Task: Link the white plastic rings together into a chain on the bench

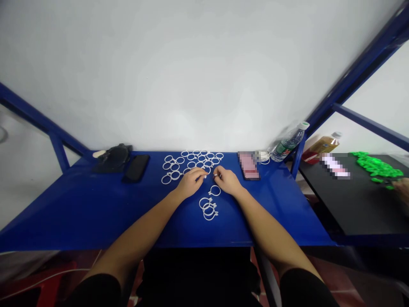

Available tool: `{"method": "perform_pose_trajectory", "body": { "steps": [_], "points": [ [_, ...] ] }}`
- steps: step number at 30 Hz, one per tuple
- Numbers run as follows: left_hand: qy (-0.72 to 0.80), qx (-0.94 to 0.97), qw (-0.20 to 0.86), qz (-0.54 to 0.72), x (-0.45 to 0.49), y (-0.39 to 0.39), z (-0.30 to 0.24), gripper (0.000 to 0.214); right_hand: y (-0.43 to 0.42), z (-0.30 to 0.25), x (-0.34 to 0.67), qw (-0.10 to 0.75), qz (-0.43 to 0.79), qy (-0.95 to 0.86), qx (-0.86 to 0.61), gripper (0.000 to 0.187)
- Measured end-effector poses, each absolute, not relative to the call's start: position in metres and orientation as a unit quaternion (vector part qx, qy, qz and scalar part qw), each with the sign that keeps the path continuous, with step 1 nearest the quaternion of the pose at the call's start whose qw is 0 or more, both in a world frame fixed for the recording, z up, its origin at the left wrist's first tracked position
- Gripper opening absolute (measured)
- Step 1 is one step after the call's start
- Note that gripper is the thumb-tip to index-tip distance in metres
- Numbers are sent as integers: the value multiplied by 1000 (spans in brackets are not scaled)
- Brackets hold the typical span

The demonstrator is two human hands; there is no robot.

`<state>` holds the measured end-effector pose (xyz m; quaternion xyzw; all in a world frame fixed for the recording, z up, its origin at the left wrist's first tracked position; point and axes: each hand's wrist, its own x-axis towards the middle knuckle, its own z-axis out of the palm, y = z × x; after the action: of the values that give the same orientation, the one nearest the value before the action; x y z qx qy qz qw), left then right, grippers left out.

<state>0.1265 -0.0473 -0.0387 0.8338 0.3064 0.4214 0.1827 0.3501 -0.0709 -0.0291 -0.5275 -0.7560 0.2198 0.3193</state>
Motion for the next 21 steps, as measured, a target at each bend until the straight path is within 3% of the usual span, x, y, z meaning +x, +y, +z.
{"method": "perform_pose_trajectory", "body": {
  "steps": [5,21],
  "points": [
    [321,834,180,411,127,-49,-38,26,-64,-40,352,369,294,-744,-473,22],
    [331,833,196,399,127,-50,-36,21,-63,-34,351,371,296,-746,-467,24]
  ]
}}
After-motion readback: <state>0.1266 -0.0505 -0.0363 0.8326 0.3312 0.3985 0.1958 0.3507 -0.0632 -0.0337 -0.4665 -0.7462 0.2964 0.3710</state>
